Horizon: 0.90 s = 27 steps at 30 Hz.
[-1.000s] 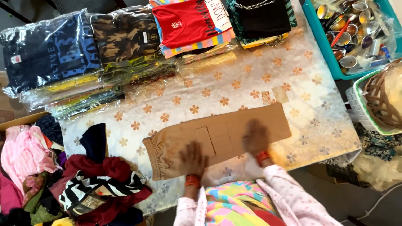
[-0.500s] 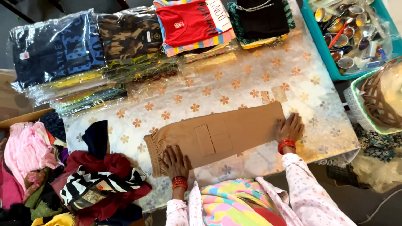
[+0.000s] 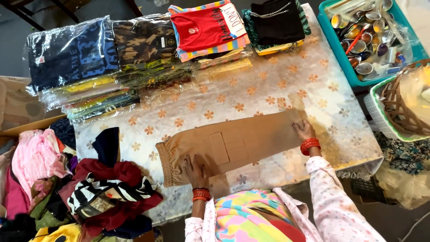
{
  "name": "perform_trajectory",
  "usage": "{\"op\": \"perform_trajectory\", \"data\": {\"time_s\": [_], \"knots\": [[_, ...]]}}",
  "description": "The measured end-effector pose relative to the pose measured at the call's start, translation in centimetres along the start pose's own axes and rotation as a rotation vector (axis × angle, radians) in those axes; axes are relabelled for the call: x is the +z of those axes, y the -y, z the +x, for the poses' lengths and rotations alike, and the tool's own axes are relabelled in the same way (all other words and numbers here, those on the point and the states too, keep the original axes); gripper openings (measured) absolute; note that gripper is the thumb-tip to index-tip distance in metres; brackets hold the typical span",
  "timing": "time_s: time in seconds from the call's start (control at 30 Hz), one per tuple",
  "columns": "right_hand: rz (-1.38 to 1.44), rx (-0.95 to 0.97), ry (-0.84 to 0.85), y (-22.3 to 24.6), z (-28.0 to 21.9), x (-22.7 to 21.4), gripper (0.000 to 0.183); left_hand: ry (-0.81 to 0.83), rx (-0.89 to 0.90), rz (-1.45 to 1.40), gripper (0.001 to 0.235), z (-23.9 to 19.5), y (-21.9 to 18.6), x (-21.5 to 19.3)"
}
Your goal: Fold articles of clothing including leggings and trousers on a workshop table.
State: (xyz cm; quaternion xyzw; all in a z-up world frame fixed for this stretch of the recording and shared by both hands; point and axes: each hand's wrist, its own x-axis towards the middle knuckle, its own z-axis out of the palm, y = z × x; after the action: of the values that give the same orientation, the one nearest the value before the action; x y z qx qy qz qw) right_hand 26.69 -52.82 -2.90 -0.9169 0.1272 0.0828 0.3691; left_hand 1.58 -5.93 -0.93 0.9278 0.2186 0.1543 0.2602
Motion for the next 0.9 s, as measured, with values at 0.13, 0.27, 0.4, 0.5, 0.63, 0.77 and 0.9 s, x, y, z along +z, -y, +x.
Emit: {"op": "perform_trajectory", "data": {"time_s": [0.13,0.27,0.4,0.5,0.63,0.77,0.9], "knots": [[0.018,-0.182,-0.127,-5.3,3.5,0.2,0.050,-0.051,0.070,-0.043,0.057,0.6,-0.1,-1.1],[-0.034,-0.189,-0.202,-4.1,3.4,-4.0,0.049,-0.100,0.096,-0.087,0.053,0.6,0.0,-1.7],[-0.140,-0.161,-0.280,-3.5,2.8,-7.8,0.045,-0.104,0.094,-0.136,0.059,0.3,0.3,-1.7],[-0.126,-0.158,-0.279,-2.1,2.0,-8.3,0.043,-0.121,0.104,-0.116,0.059,-0.1,0.5,-1.3],[0.178,-0.146,-0.110,3.1,-0.6,-7.9,0.041,-0.124,0.096,-0.108,0.056,-0.2,0.1,-1.4],[0.374,-0.177,0.019,7.2,-2.8,-5.2,0.039,-0.105,0.087,-0.125,0.048,0.8,-2.5,-2.7],[0.574,-0.252,0.174,10.3,-4.6,-0.8,0.041,-0.066,0.090,-0.175,0.041,1.4,-4.3,-3.4]]}}
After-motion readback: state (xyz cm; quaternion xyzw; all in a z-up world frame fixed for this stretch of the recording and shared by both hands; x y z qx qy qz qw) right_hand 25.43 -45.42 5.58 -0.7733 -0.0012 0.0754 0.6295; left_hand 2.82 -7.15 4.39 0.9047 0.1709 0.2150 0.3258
